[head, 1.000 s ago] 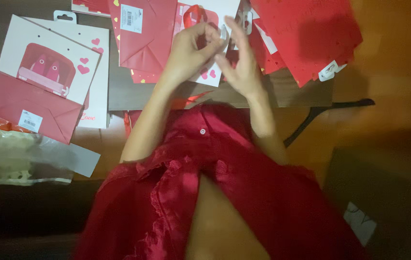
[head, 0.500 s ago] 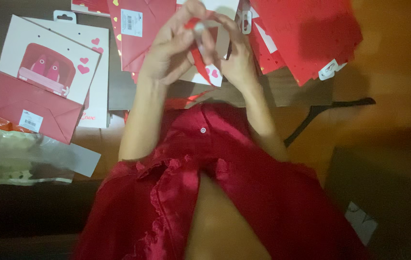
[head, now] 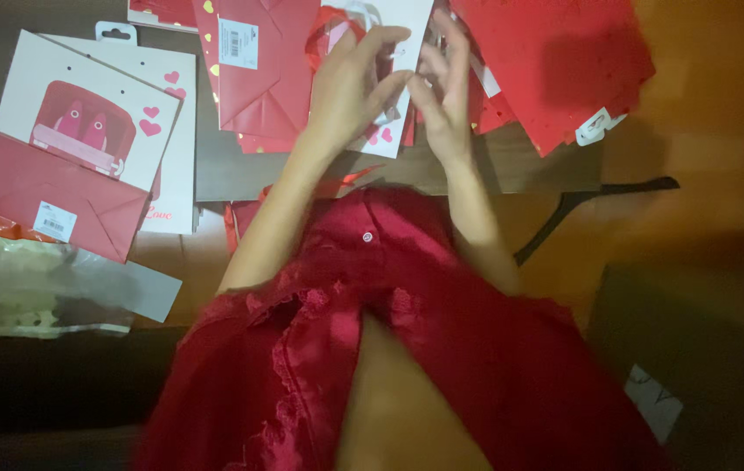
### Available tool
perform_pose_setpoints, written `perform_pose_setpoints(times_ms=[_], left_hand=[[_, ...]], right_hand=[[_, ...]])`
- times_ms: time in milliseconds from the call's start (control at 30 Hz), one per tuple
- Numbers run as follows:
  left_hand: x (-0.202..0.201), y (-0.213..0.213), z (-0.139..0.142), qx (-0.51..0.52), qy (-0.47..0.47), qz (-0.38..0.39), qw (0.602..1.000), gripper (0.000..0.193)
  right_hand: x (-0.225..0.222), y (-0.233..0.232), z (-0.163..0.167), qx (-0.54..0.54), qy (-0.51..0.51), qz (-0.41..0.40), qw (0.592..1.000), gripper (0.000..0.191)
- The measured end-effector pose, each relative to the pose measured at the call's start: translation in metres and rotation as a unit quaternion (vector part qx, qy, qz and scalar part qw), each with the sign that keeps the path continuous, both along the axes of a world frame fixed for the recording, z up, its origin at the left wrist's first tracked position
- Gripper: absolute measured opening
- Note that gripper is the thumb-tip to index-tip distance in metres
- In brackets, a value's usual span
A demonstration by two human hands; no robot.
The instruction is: The person ties red ribbons around red Valentine's Day envelopes and gift boxes on a table. The person repeatedly picks up envelopes and boxes, wraps ribbons around them, and ties knots or bows by hand.
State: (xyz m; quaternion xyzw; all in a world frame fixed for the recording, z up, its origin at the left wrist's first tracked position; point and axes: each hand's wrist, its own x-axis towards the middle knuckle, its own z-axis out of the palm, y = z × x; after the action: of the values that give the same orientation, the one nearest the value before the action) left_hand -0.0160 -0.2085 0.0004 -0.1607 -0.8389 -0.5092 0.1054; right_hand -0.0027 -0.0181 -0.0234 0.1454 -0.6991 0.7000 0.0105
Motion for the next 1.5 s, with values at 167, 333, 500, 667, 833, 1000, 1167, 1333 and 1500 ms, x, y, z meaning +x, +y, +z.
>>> perform_pose_setpoints(times_ms=[167,333,500,667,833,1000,1167,1333,1500], left_hand=[[-0.008,0.002,-0.015,0.073,-0.086,0.001,0.994,0.013],[-0.011,0.002,-0.031,0.076,-0.006,0.020,0.997,0.014],[-0.011,-0.001,-0.033,0.108,-0.065,0.012,0.992,0.014],[-0.012,-0.005,-0.032,0.111,-0.051,0.003,0.992,0.014],[-0.015,-0.008,-0.034,0.152,-0.045,-0.012,0.987,0.013],[-0.017,-0.011,-0.038,0.191,-0.066,0.001,0.979,0.013],[-0.015,-0.015,-0.038,0.233,-0.103,-0.002,0.967,0.012],[-0.014,-0.015,-0.036,0.258,-0.169,-0.014,0.951,0.011],[-0.014,-0.017,-0.043,0.211,-0.048,-0.026,0.976,0.009]], right_hand=[[-0.003,0.002,-0.016,-0.051,-0.065,-0.079,0.993,0.033],[-0.013,0.001,-0.021,0.042,-0.025,-0.080,0.996,0.016],[-0.014,-0.003,-0.009,0.141,-0.029,-0.097,0.985,0.013],[-0.025,-0.007,0.005,0.106,0.005,-0.057,0.993,0.015],[-0.026,-0.014,0.011,0.153,0.020,-0.066,0.986,0.011],[-0.028,-0.022,0.008,0.097,-0.025,-0.085,0.991,0.010],[-0.026,-0.026,0.002,-0.032,-0.082,-0.066,0.994,0.009],[-0.026,-0.026,-0.003,-0.084,-0.108,-0.056,0.989,0.010],[-0.027,-0.028,-0.014,-0.004,-0.074,-0.080,0.994,0.010]])
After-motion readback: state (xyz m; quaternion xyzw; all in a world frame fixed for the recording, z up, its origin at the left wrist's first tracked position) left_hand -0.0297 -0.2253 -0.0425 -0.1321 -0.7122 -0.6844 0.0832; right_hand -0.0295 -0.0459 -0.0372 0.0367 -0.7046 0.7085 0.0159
